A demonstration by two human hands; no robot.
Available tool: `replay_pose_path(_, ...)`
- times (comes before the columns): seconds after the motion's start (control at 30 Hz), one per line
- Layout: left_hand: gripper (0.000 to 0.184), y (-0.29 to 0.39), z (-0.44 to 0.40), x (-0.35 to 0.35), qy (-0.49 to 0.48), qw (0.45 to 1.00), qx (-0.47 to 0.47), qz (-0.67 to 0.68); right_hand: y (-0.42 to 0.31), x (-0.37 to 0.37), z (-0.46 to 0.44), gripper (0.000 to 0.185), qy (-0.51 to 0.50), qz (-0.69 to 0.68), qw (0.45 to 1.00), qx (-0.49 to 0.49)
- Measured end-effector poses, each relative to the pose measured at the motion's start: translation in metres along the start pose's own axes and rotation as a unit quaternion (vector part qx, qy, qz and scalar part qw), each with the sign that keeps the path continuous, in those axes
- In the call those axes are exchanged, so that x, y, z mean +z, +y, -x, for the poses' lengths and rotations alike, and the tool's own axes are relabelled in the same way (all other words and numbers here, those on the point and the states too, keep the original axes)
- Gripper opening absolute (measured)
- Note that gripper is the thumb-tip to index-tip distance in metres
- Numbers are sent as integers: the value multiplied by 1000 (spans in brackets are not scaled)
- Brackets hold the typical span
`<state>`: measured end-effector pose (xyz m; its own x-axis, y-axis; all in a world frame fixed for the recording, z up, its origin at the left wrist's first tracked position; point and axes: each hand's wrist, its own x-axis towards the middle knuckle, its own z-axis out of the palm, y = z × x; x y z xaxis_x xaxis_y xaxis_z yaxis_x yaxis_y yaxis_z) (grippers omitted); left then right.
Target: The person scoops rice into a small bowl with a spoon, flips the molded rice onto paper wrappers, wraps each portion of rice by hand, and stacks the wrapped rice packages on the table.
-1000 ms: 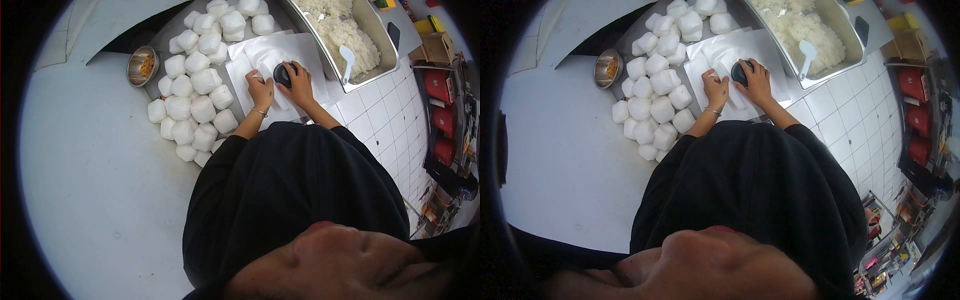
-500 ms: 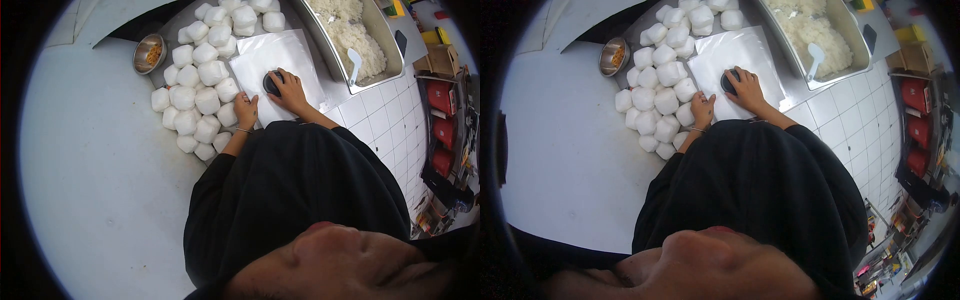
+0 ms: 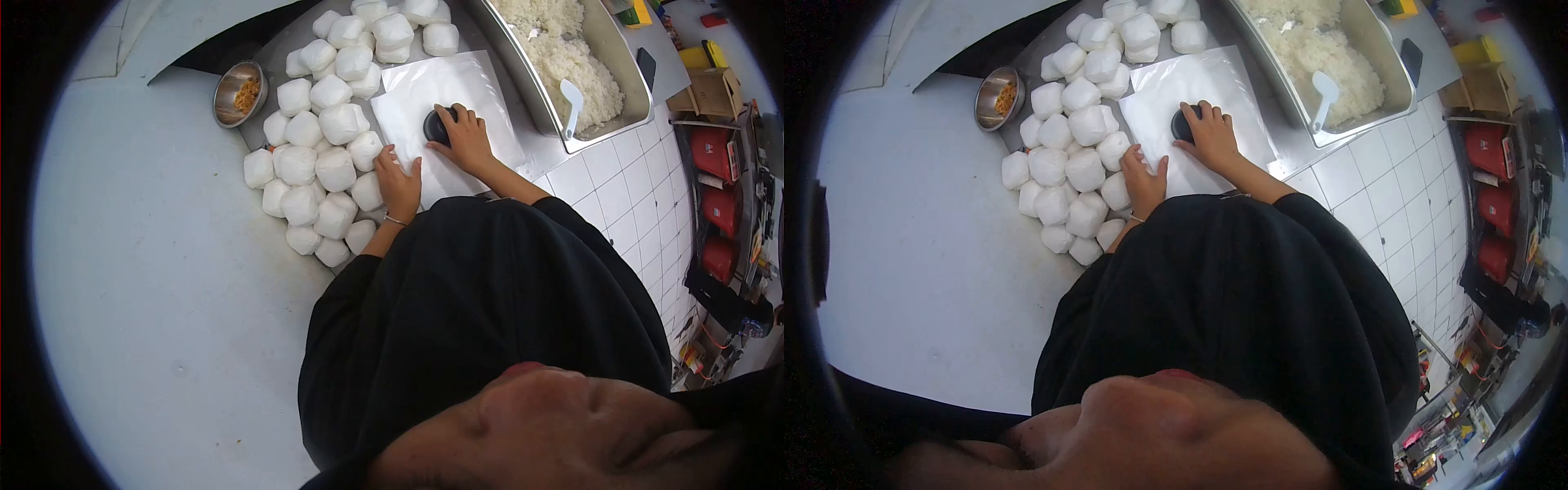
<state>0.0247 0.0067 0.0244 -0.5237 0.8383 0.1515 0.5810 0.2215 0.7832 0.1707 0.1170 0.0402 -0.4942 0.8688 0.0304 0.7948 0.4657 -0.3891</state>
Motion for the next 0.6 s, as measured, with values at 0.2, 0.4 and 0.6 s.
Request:
replay_pose_path(0.2, 51, -18, 9, -9, -238, 921, 293, -90, 39, -18, -13, 84, 125, -5, 992, 11)
replay_pose_path(0.4, 17, -47, 14, 0, -242, 903, 349, -68, 83, -33, -21, 68, 194, 33, 980, -31)
replay_pose_path(0.6, 25, -42, 14, -4, -250, 906, 331, -80, 74, -10, 60, 69, -81, -69, 976, -189)
